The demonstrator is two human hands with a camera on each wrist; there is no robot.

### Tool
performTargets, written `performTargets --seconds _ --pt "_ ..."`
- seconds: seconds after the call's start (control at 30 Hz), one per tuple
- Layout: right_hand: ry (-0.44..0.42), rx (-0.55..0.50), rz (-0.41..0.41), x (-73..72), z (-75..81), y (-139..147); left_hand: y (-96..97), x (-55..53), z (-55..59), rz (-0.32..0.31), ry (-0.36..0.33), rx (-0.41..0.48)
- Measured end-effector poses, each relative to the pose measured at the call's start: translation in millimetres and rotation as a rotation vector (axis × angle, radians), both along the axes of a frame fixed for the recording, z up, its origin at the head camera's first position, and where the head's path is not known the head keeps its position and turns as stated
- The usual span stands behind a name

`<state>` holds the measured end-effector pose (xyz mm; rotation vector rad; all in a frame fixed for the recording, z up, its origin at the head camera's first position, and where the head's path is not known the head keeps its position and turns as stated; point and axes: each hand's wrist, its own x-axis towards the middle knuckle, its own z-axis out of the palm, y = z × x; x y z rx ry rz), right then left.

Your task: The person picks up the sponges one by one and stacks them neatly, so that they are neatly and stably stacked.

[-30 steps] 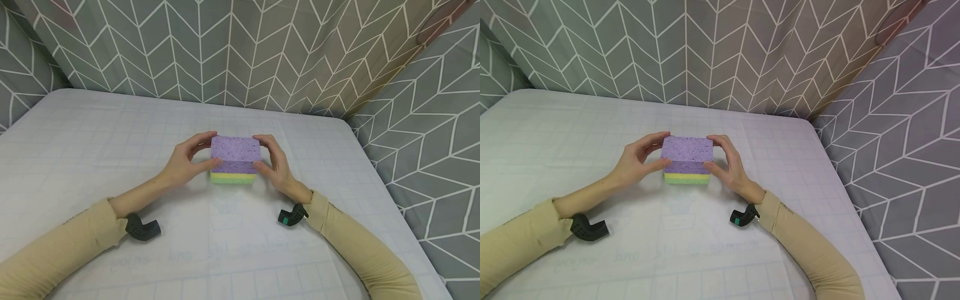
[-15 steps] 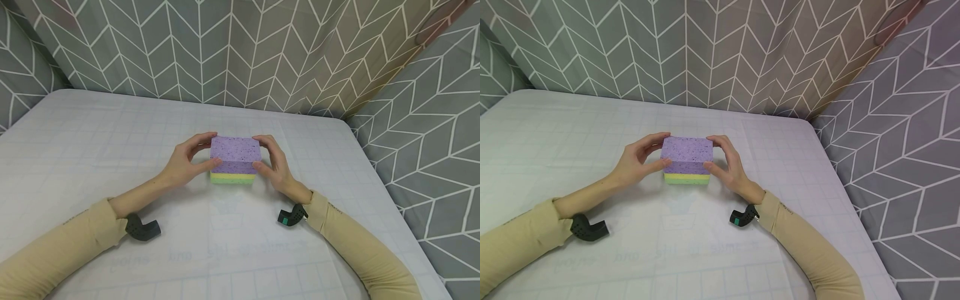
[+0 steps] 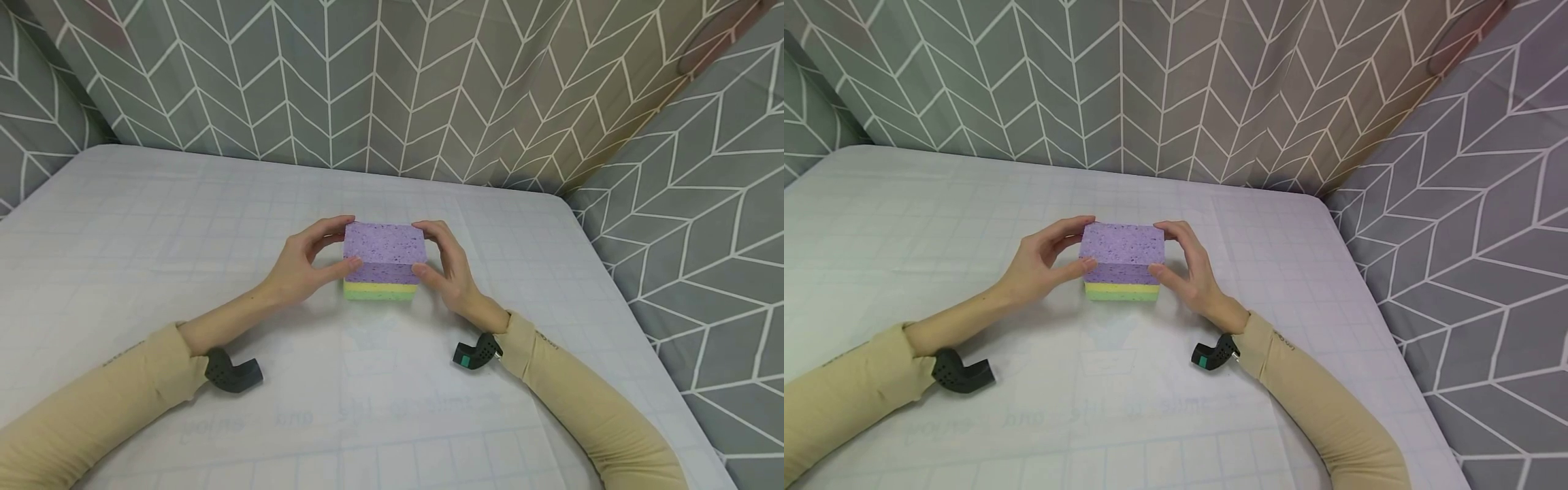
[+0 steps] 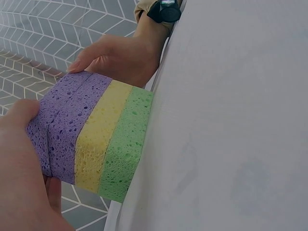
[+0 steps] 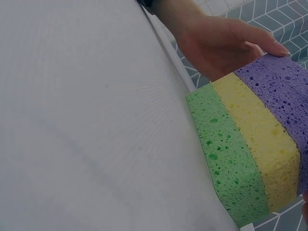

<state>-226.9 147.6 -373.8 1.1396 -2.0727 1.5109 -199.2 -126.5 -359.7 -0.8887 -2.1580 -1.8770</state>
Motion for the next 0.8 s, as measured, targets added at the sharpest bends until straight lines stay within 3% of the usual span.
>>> performTargets --seconds 0.7,0.8 --pt "0.058 -0.033 0.018 2.5 -2.5 -0.1 -1.0 1.1 -1.5 -0.011 -0.021 -0.018" --pt "0.096 -0.05 -0.032 1.8 -2.8 -0.1 -3.3 0.3 -1.5 -0.012 -0.016 -0.031"
